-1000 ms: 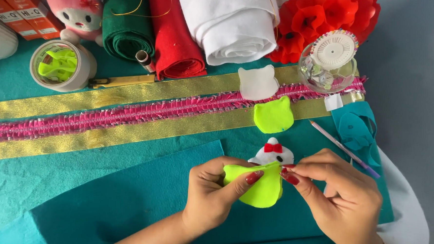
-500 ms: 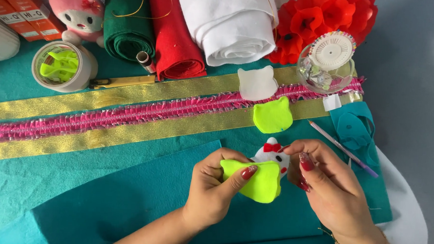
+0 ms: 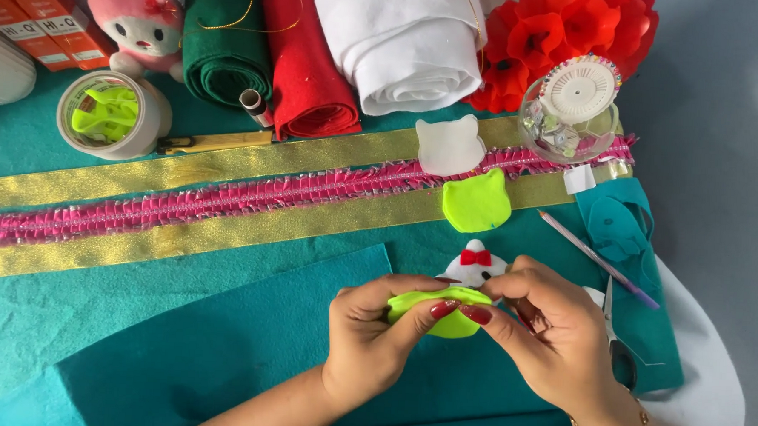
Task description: Threading a needle and hand-sewing small felt shapes onto a fabric base.
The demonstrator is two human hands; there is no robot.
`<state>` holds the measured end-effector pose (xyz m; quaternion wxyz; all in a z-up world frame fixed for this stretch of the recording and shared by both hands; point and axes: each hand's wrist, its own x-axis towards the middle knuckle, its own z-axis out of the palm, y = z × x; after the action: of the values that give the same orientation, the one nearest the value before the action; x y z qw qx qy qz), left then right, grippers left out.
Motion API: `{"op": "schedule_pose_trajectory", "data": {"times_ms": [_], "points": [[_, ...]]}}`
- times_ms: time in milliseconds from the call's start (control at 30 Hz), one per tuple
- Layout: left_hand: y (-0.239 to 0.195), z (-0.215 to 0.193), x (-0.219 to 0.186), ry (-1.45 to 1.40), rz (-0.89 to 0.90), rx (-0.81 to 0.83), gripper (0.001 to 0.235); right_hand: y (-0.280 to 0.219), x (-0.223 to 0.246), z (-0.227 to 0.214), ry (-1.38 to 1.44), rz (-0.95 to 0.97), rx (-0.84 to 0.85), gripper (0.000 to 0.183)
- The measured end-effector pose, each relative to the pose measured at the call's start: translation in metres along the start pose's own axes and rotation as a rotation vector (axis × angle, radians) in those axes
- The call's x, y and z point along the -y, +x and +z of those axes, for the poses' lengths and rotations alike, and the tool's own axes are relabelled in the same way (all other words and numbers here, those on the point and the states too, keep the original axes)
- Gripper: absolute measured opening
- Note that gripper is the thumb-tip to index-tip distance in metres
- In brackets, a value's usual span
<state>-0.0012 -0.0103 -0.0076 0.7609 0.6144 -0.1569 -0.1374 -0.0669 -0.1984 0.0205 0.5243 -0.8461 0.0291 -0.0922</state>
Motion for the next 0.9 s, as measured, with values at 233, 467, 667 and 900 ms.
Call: {"op": "schedule_pose_trajectory", "data": {"times_ms": [233, 467, 667, 900], "points": [[-0.001, -0.001, 0.002, -0.070, -0.026, 0.052, 0.018, -0.002, -0.008, -0.003, 0.207, 0.062, -0.004, 0.022], [-0.001, -0.001, 0.000, -0.150, -0.051, 0.086, 0.019, 0.002, -0.004, -0.001, 0.192, 0.006, -0.087, 0.015], [0.005, -0.002, 0.012, -0.272, -0.254, 0.125, 0.030, 0.007, -0.001, -0.007, 0.195, 0.021, -0.058, 0.015], [0.014, -0.010, 0.004, -0.078, 0.046, 0.065, 0.020, -0.001, 0.001, -0.035, -0.431, 0.201, 0.361, 0.030]]}}
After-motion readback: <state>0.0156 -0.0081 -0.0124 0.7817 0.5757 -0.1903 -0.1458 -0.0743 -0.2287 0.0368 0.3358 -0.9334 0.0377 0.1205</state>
